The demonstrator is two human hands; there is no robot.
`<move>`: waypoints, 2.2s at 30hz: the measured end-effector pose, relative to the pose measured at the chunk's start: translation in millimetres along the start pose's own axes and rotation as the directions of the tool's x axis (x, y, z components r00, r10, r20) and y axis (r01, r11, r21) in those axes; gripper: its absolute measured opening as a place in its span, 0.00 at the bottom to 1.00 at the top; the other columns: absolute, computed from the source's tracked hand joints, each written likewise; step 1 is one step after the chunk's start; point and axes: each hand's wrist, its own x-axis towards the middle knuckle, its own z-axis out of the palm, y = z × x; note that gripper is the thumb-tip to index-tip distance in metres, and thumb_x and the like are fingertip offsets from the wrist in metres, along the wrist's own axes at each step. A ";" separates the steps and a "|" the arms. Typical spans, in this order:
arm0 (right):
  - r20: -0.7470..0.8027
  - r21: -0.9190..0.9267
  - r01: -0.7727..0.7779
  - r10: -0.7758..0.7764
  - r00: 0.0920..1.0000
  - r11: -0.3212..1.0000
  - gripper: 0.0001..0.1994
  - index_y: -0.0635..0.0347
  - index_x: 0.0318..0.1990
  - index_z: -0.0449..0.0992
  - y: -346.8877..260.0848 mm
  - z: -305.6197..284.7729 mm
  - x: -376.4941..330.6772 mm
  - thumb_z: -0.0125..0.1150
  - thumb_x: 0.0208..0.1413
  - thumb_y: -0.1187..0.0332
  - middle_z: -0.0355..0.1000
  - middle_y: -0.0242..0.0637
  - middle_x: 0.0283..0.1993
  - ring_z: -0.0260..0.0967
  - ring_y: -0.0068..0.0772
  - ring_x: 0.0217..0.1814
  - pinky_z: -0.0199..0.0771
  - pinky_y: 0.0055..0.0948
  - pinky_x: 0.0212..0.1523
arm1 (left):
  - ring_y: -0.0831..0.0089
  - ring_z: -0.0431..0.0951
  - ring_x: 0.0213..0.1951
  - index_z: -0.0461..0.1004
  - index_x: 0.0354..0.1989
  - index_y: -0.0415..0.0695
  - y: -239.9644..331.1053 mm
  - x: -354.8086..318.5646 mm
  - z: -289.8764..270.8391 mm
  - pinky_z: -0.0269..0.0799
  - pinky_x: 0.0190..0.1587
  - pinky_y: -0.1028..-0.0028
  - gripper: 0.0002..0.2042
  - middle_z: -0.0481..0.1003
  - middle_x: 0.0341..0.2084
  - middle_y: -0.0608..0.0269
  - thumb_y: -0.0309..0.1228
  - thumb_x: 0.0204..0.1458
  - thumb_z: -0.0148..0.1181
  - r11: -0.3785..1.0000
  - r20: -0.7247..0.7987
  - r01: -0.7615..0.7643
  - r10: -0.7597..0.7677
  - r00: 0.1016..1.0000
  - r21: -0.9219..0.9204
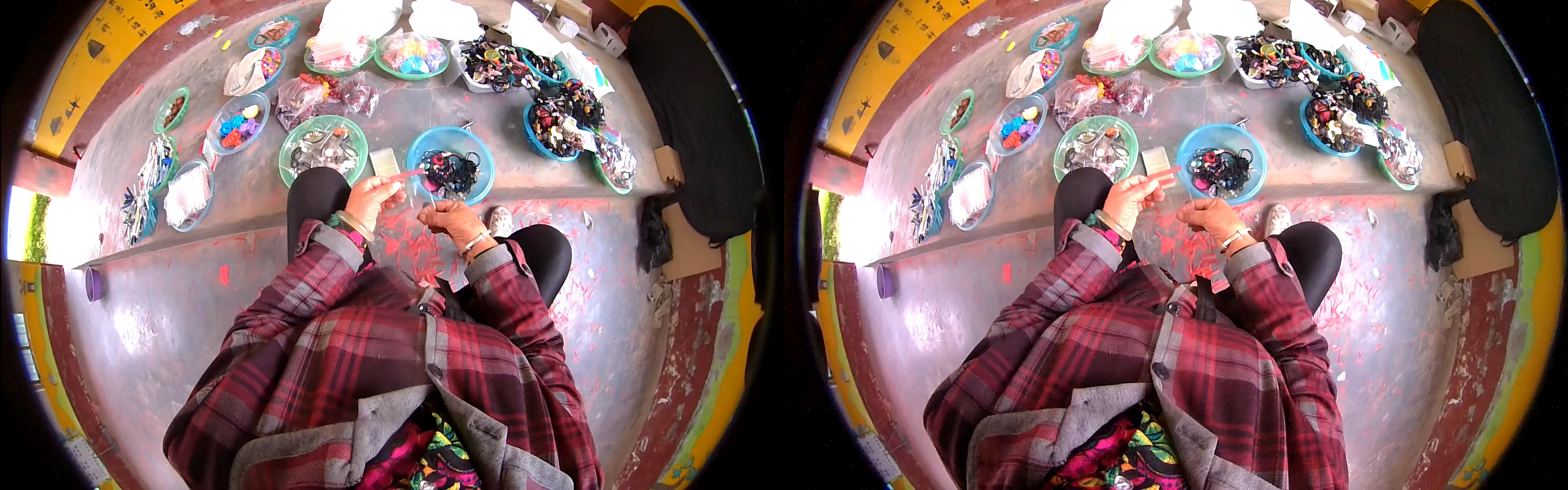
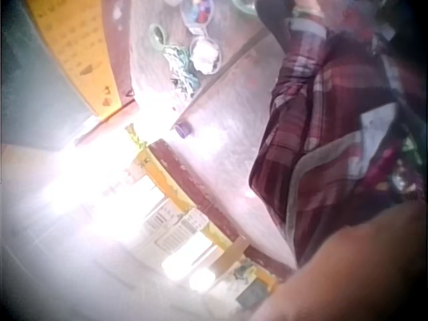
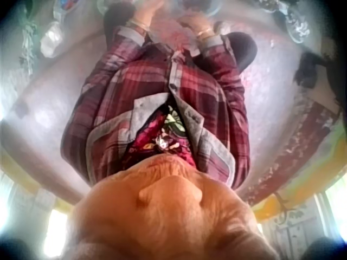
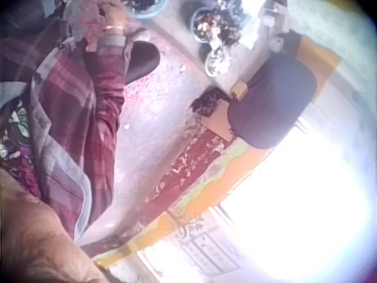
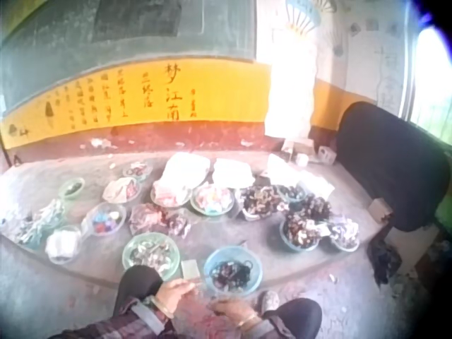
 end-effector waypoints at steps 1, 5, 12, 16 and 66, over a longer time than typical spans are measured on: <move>-0.011 -0.006 0.007 -0.007 1.000 1.000 0.07 0.61 0.30 0.76 0.0 -0.2 0.4 0.60 0.45 0.68 0.70 0.27 0.25 0.63 0.17 0.26 0.62 0.17 0.30 | 0.78 0.73 0.28 0.70 0.30 0.42 -0.5 -0.1 -1.5 0.64 0.32 0.79 0.07 0.74 0.25 0.64 0.32 0.49 0.55 0.999 0.009 0.037 -0.036 0.999 -0.007; -0.047 -0.012 0.049 -0.050 0.998 0.999 0.07 0.60 0.30 0.77 2.3 -2.1 3.6 0.59 0.46 0.67 0.71 0.27 0.24 0.62 0.17 0.24 0.62 0.17 0.28 | 0.78 0.73 0.29 0.70 0.31 0.42 -3.8 1.6 -2.1 0.65 0.33 0.79 0.08 0.74 0.25 0.64 0.34 0.49 0.55 0.996 0.022 0.092 -0.092 0.996 -0.019; -0.154 0.121 0.090 -0.070 0.985 0.989 0.06 0.62 0.31 0.76 7.6 -6.2 9.5 0.58 0.46 0.70 0.71 0.29 0.26 0.63 0.17 0.26 0.62 0.16 0.29 | 0.78 0.72 0.28 0.72 0.31 0.43 -3.7 -2.2 12.9 0.65 0.30 0.80 0.05 0.73 0.25 0.66 0.30 0.47 0.56 0.989 0.104 0.149 -0.146 0.984 -0.022; -0.223 0.044 0.236 -0.220 0.950 0.971 0.06 0.64 0.33 0.75 7.9 -3.9 13.7 0.57 0.45 0.75 0.71 0.29 0.27 0.64 0.17 0.27 0.62 0.16 0.30 | 0.78 0.73 0.32 0.74 0.32 0.40 -20.1 4.9 5.8 0.67 0.33 0.80 0.06 0.74 0.31 0.65 0.25 0.46 0.56 0.982 0.170 -0.030 -0.002 0.985 0.185; -0.307 0.224 0.240 -0.165 0.937 0.945 0.03 0.60 0.22 0.75 -10.6 -6.2 3.4 0.60 0.43 0.72 0.68 0.27 0.19 0.57 0.15 0.19 0.55 0.16 0.22 | 0.61 0.71 0.45 0.63 0.48 0.36 -21.7 -8.7 25.4 0.67 0.37 0.70 0.20 0.70 0.43 0.51 0.37 0.50 0.44 0.877 0.524 0.439 -0.287 0.802 -0.192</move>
